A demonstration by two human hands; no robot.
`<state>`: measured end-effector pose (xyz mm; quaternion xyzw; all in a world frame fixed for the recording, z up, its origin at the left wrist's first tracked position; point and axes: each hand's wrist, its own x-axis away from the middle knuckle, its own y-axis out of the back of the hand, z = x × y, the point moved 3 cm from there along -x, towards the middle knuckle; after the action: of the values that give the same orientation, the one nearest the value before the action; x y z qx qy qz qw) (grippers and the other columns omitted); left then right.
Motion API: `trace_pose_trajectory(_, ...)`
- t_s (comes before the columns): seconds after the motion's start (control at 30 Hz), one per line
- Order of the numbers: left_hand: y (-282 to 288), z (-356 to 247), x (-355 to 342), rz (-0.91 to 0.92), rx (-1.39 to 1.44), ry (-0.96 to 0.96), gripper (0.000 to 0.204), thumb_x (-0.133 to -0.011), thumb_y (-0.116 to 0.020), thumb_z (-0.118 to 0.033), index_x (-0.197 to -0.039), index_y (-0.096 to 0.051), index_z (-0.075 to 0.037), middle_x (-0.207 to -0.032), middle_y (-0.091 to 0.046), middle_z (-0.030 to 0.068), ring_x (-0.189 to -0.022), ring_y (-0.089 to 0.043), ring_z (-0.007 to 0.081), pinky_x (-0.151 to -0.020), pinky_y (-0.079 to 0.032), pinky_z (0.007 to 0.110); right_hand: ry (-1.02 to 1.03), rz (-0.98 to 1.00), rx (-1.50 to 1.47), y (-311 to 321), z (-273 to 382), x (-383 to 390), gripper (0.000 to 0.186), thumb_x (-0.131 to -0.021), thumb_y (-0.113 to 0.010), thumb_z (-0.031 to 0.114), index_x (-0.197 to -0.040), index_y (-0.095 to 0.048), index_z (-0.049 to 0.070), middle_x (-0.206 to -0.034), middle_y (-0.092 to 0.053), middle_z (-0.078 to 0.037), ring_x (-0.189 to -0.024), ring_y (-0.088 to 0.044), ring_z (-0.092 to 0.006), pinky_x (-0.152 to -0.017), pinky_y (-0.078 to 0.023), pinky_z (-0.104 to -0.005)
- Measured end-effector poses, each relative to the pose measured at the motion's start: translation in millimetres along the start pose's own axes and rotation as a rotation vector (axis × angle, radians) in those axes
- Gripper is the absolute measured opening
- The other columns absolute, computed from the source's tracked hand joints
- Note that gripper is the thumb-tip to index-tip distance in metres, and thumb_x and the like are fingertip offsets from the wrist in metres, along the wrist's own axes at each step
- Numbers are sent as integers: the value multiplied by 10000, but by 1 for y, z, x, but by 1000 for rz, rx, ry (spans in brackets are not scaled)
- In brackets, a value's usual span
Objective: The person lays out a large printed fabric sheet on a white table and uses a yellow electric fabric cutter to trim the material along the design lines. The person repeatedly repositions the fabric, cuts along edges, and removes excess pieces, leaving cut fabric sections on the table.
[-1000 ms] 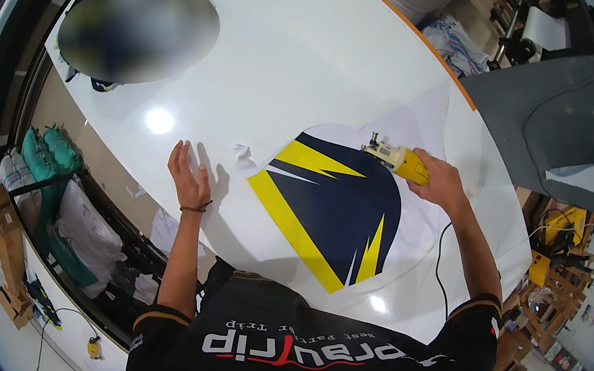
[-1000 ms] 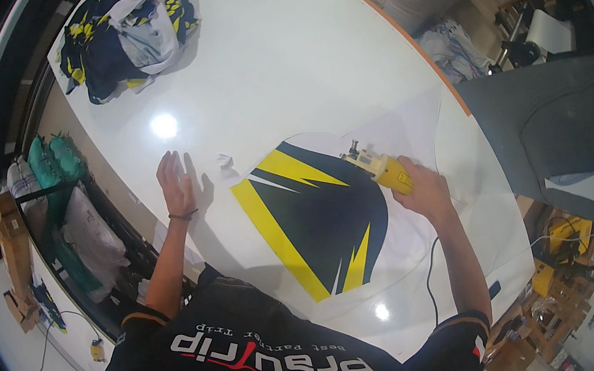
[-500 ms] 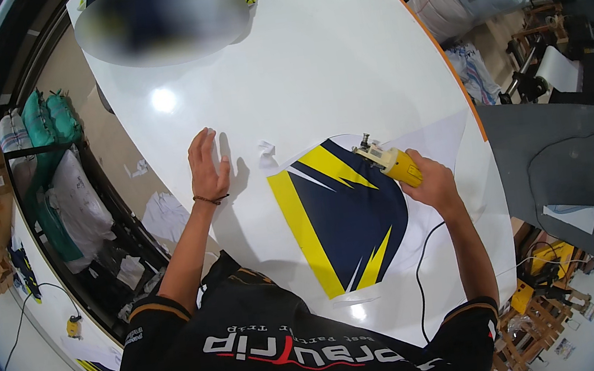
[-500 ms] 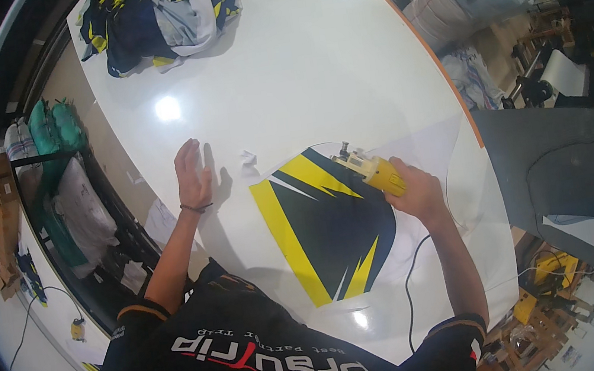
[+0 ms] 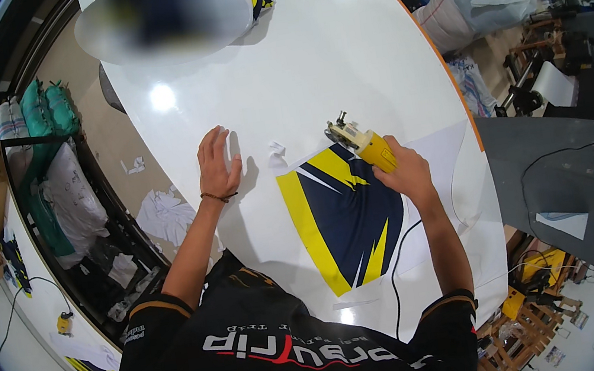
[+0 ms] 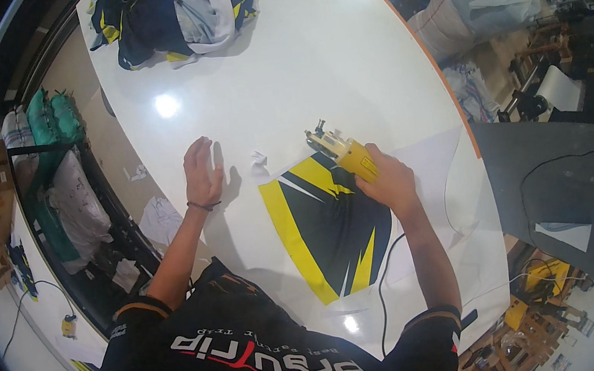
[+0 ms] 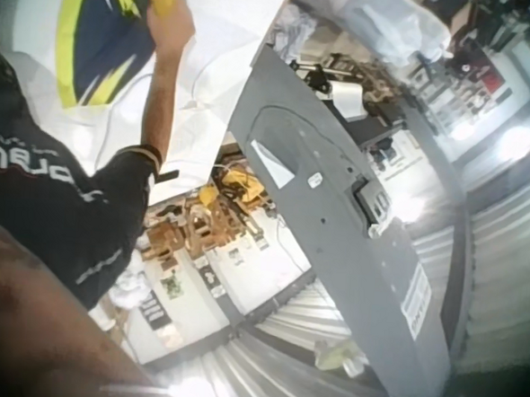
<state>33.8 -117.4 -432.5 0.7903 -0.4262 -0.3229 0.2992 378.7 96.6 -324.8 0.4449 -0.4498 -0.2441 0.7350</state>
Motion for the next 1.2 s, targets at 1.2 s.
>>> trace_pose_trajectory(1.2, -122, -248, 163, 1172, -28, -1134, 1274, -629, -804, -765, -1639, -295, -178, -1706, -70, 286, -1566, -33, 522, -1200, -36, 742, -1436, -1290, -1417, -375, 139, 556, 559, -807, -810, 172, -1280, -554, 17, -972, -629, -113, -715, -657, -208, -560, -555, -328)
